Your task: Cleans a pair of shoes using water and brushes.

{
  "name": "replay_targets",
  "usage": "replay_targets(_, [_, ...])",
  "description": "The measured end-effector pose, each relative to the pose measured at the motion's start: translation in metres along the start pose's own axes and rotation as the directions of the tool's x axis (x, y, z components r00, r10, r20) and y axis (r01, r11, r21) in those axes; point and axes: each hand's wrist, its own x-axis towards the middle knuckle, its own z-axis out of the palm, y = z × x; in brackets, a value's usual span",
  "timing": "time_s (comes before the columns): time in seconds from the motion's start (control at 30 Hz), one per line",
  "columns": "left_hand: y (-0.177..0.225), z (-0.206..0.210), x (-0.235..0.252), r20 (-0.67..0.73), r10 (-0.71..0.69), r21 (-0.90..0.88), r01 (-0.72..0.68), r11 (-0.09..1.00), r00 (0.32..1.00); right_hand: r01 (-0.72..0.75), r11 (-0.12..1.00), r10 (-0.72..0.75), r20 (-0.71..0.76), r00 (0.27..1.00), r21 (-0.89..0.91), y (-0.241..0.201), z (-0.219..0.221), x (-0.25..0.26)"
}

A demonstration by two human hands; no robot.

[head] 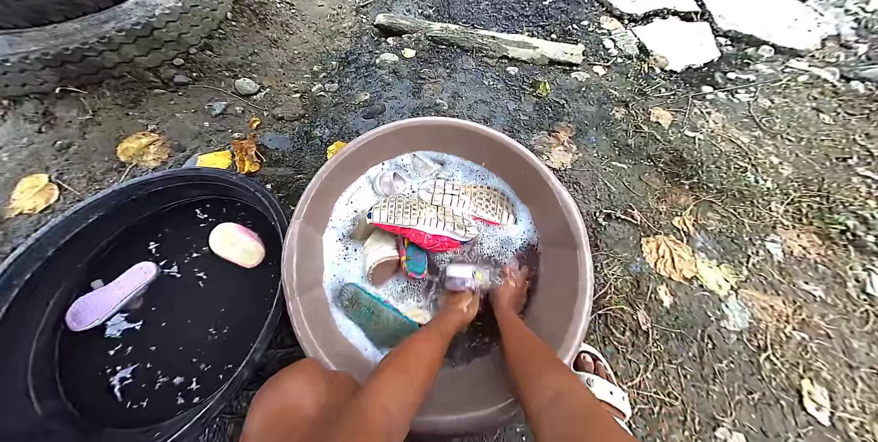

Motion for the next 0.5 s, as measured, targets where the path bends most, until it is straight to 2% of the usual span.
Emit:
replay_targets(0.03, [0.006, -0.017, 0.000, -0.041, -0.063, -0.171, 0.055, 0.984, 0.997, 0.012, 1.000, -0.012, -0.008, 1.000, 0.017, -0.002, -0.003, 0.003])
replay_targets(0.07, [0.011, -0.034, -0.003, -0.085, -0.112, -0.333, 0.078, 0.940, 0.990, 0.043, 0.993, -0.035, -0.066, 0.997, 0.110, -0.004, -0.006, 0.007])
replay_targets(0.13, [0.020, -0.065, -0.023, -0.142, -0.190, -0.596, 0.069, 0.800, 0.971, 0.162, 0.930, -0.095, -0.211, 0.973, 0.329, -0.012, -0.014, 0.007])
replay_targets(0.17, [0.024, -0.077, -0.037, -0.142, -0.223, -0.722, 0.053, 0.690, 0.964, 0.212, 0.899, -0.126, -0.239, 0.963, 0.383, -0.016, -0.021, 0.003])
replay_targets(0.23, [0.025, -0.095, -0.058, -0.101, -0.271, -0.923, 0.011, 0.386, 0.957, 0.271, 0.860, -0.171, -0.257, 0.951, 0.431, -0.026, -0.031, -0.012])
replay_targets(0.3, [0.023, -0.109, -0.079, -0.033, -0.226, -0.995, -0.011, 0.097, 0.974, 0.250, 0.890, -0.173, -0.224, 0.959, 0.382, -0.034, -0.032, -0.028])
replay_targets(0.33, [0.023, -0.115, -0.089, -0.040, -0.192, -0.999, -0.041, 0.000, 0.981, 0.203, 0.922, -0.150, -0.181, 0.972, 0.329, -0.036, -0.026, -0.033])
replay_targets(0.43, [0.024, -0.121, -0.109, -0.119, -0.138, -0.973, -0.143, -0.183, 0.983, 0.025, 0.997, -0.029, 0.054, 0.998, 0.070, -0.030, -0.009, -0.045])
replay_targets(0.5, [0.022, -0.123, -0.113, -0.145, -0.121, -0.953, -0.172, -0.248, 0.982, 0.019, 0.998, -0.010, 0.126, 0.992, -0.065, -0.021, 0.005, -0.052])
